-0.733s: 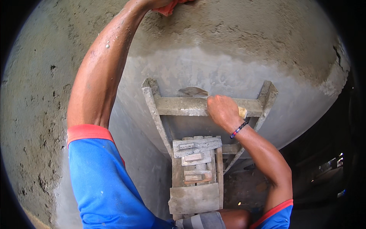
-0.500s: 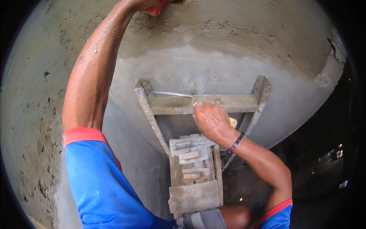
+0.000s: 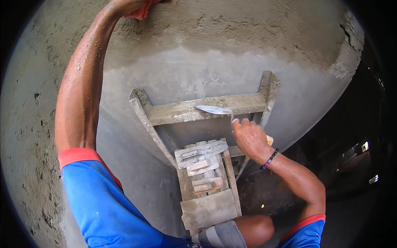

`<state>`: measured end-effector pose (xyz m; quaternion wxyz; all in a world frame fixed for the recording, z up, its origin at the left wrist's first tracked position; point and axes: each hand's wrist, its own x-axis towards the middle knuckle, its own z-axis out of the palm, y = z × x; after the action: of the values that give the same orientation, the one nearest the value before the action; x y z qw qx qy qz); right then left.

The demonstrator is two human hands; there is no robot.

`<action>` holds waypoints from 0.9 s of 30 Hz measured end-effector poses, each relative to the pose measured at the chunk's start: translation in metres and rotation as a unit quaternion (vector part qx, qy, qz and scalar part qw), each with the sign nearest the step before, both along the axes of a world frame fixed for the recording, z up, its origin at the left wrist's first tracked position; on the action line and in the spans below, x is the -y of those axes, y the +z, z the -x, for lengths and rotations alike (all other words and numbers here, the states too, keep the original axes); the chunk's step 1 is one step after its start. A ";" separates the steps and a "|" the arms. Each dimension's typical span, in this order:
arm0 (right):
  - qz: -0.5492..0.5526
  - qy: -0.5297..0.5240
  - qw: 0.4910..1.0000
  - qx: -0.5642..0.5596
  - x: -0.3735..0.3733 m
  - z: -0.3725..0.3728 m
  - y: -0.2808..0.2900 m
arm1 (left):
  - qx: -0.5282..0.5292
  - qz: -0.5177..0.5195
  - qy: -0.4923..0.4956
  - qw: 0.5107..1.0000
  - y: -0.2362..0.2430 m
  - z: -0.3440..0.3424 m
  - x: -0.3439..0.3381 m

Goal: The person applies plaster to a concrete wall using a trowel and then smooths a small repaired area with a piece of red cloth.

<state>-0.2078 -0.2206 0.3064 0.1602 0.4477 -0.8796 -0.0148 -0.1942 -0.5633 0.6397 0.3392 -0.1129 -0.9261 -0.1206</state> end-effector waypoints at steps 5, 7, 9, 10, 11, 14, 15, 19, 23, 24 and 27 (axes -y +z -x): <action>0.017 -0.096 0.995 0.025 -0.036 0.047 0.031 | -0.008 0.019 0.028 0.999 0.006 -0.001 0.010; 0.008 -0.086 0.996 0.013 -0.030 0.039 0.039 | -0.066 0.077 -0.011 0.995 0.002 -0.004 0.020; 0.073 -0.046 0.996 0.000 -0.016 0.018 0.037 | -0.003 0.010 0.033 0.999 0.004 -0.012 0.007; 0.074 -0.038 0.997 0.000 -0.009 0.011 0.034 | 0.052 -0.057 0.068 0.995 0.006 -0.015 -0.001; 0.079 0.012 0.997 0.012 0.000 0.003 0.031 | 0.051 -0.057 0.076 0.994 0.006 -0.012 0.001; 0.095 0.110 0.988 0.055 0.039 -0.023 0.028 | -0.043 0.084 0.026 0.995 0.011 0.000 0.016; 0.098 0.142 0.981 0.086 0.052 -0.029 0.026 | -0.041 0.085 0.029 0.995 0.008 0.004 0.017; 0.045 0.150 0.981 0.111 0.095 -0.027 0.021 | -0.059 0.102 0.024 0.993 0.007 0.004 0.013; 0.054 0.166 0.979 0.107 0.113 -0.005 0.022 | -0.018 0.063 0.054 0.996 0.000 0.002 0.010; 0.069 0.151 0.983 0.081 0.117 0.002 0.022 | -0.033 0.099 0.061 0.993 0.005 0.003 0.009; 0.114 0.135 0.983 0.052 0.113 -0.001 0.026 | -0.089 0.167 0.055 0.980 0.014 0.000 0.012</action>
<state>-0.2071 -0.3332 0.3325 0.1642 0.5415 -0.8141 0.1305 -0.1945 -0.5756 0.6535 0.4029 -0.1268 -0.9041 0.0652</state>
